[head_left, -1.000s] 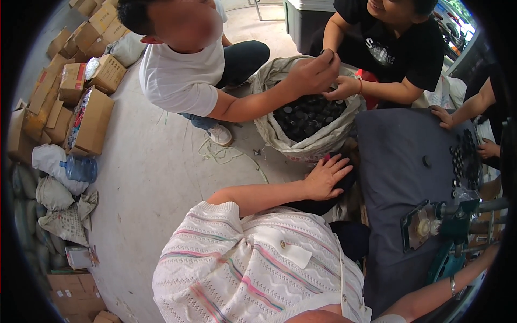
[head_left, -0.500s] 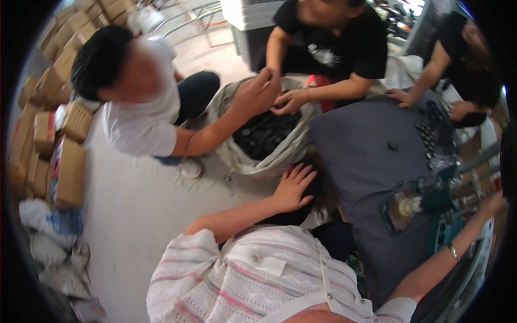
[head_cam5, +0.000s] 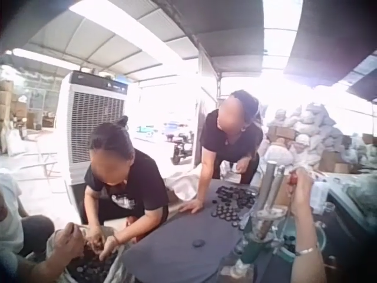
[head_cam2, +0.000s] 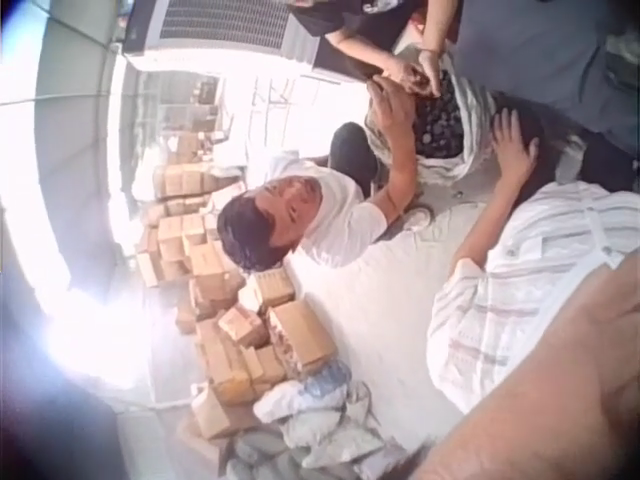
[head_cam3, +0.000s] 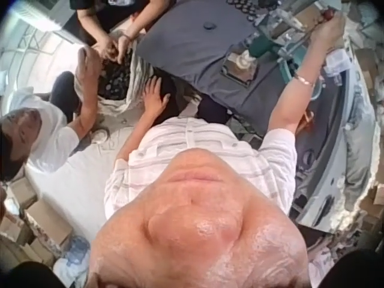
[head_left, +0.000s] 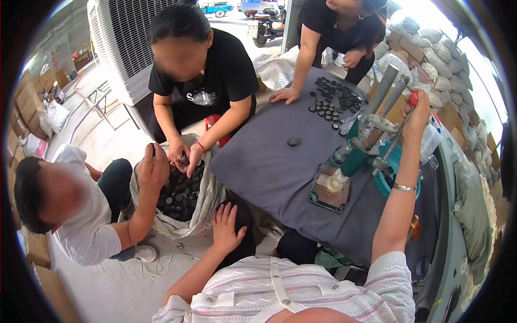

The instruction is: The person assembles small plastic and rubber components using a manual press tool.

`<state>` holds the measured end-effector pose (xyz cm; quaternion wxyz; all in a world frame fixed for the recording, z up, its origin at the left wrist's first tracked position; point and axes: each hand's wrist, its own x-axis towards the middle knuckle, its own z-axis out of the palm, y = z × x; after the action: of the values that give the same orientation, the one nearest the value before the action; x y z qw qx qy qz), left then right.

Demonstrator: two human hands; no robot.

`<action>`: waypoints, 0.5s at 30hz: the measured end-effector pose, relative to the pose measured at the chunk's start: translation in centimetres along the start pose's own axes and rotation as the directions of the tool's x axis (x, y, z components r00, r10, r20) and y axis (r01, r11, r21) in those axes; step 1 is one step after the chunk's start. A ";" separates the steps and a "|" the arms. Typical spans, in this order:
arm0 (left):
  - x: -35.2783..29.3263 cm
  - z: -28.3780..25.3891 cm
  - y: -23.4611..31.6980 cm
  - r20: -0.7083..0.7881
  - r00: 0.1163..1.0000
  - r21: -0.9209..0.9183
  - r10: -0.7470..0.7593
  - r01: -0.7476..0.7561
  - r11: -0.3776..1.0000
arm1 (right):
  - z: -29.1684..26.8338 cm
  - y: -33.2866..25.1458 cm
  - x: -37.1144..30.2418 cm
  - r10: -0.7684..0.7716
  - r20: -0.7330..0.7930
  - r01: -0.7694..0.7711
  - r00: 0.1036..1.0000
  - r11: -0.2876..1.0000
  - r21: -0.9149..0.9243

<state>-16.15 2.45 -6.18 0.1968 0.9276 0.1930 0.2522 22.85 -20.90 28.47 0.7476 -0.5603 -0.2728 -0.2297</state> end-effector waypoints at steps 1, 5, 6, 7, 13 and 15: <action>0.0 0.1 -0.1 0.001 1.000 0.003 -0.003 0.003 1.000 | 0.2 -0.1 -0.2 -0.006 -0.008 0.006 1.000 1.000 -0.017; -0.1 0.0 -0.4 -0.001 1.000 0.001 -0.008 0.008 1.000 | 0.2 0.4 -0.2 -0.013 0.003 0.013 1.000 1.000 -0.008; -0.1 0.0 -0.4 -0.001 1.000 0.002 -0.008 0.008 1.000 | 0.2 0.5 -0.1 -0.028 0.012 0.028 1.000 1.000 -0.009; -0.2 -0.1 -0.3 -0.002 1.000 0.002 -0.010 0.010 1.000 | 0.2 0.6 -0.1 -0.043 0.021 0.043 0.999 0.999 -0.010; -0.2 -0.1 -0.2 -0.006 1.000 0.004 -0.017 0.017 1.000 | 0.1 0.9 0.1 -0.036 0.022 0.036 0.999 0.999 0.013; -0.2 -0.1 -0.2 -0.007 1.000 0.008 -0.022 0.022 1.000 | 0.3 0.8 0.1 -0.037 0.019 0.037 0.999 0.999 0.006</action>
<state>-16.41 2.58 -6.25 0.1952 0.9253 0.2048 0.2526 23.42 -20.41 28.00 0.7420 -0.5554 -0.2909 -0.2374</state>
